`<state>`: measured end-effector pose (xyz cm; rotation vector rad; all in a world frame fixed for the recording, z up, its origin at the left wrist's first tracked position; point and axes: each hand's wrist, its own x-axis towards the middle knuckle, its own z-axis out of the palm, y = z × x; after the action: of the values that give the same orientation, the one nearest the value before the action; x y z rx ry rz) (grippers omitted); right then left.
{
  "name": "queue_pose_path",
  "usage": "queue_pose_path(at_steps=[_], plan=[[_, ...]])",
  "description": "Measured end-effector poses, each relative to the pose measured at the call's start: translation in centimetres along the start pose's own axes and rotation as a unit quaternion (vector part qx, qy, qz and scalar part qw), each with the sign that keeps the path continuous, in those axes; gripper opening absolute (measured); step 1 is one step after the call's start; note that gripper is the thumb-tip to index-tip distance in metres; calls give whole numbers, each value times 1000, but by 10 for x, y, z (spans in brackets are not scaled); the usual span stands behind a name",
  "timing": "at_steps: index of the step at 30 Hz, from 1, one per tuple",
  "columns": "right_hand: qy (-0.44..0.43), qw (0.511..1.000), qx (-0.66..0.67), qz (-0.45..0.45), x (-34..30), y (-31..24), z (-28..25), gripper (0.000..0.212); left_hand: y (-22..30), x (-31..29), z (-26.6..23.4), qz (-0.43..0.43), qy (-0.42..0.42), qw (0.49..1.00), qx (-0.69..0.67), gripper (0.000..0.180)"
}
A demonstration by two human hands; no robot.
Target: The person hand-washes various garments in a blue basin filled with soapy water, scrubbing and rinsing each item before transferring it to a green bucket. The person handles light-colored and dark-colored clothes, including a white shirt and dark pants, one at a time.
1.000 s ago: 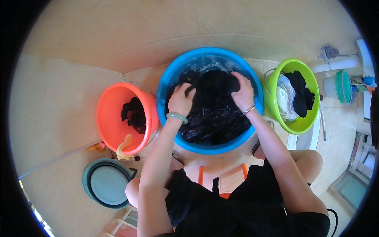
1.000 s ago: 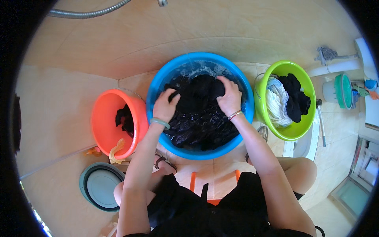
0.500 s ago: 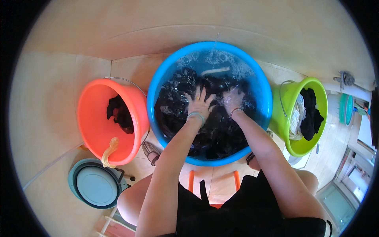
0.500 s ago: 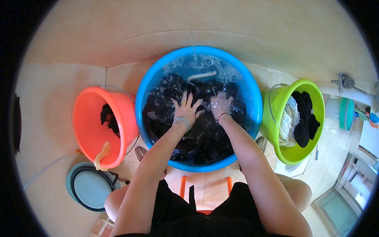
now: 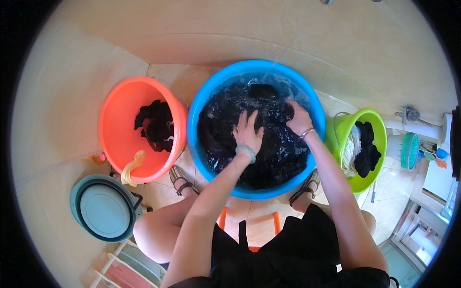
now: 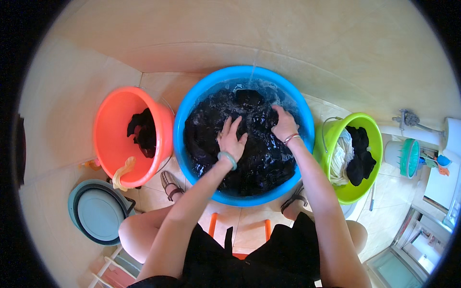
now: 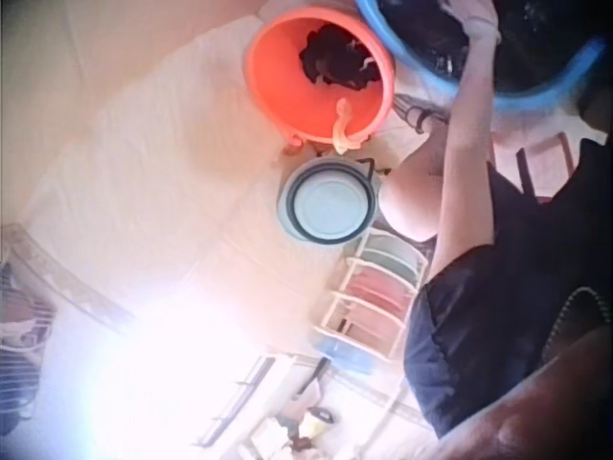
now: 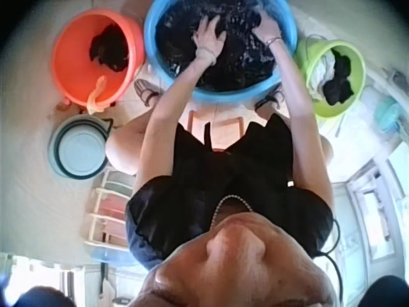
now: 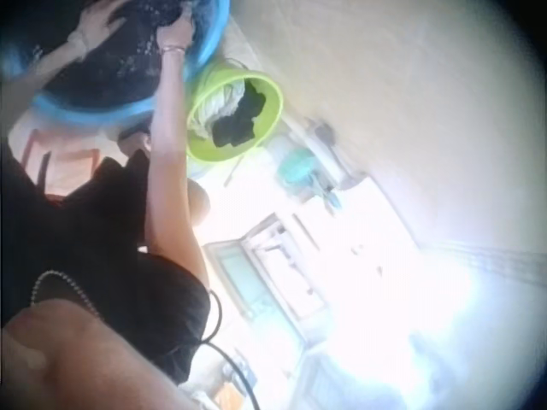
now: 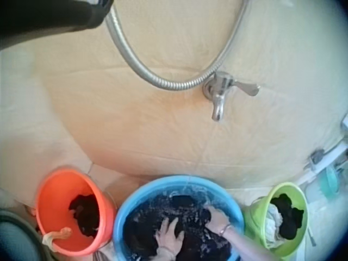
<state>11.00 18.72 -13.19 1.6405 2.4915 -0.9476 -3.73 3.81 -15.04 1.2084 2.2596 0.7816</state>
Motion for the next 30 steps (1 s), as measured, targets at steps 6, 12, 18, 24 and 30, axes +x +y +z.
queue_pose_path(at_steps=[6, 12, 18, 24, 30], plan=[[90, 958, 241, -128, -60, -73, -93, 62, 62, -34, -23, -455, -40, 621, -636, 105], [115, 860, 467, -171, -129, -145, -158, 64, 80, -45, -35, -429, -94, 406, -801, 127], [137, 885, 365, -256, -194, -156, -185, 52, 103, -33, -57, -278, -207, 296, -890, 116], [-43, 888, 254, -380, -246, -161, -182, 31, 87, -41, -68, -167, -215, 371, -888, 72], [-191, 862, 207, -421, -256, -181, -184, 38, -45, -85, 2, -229, -219, 446, -837, 52]])
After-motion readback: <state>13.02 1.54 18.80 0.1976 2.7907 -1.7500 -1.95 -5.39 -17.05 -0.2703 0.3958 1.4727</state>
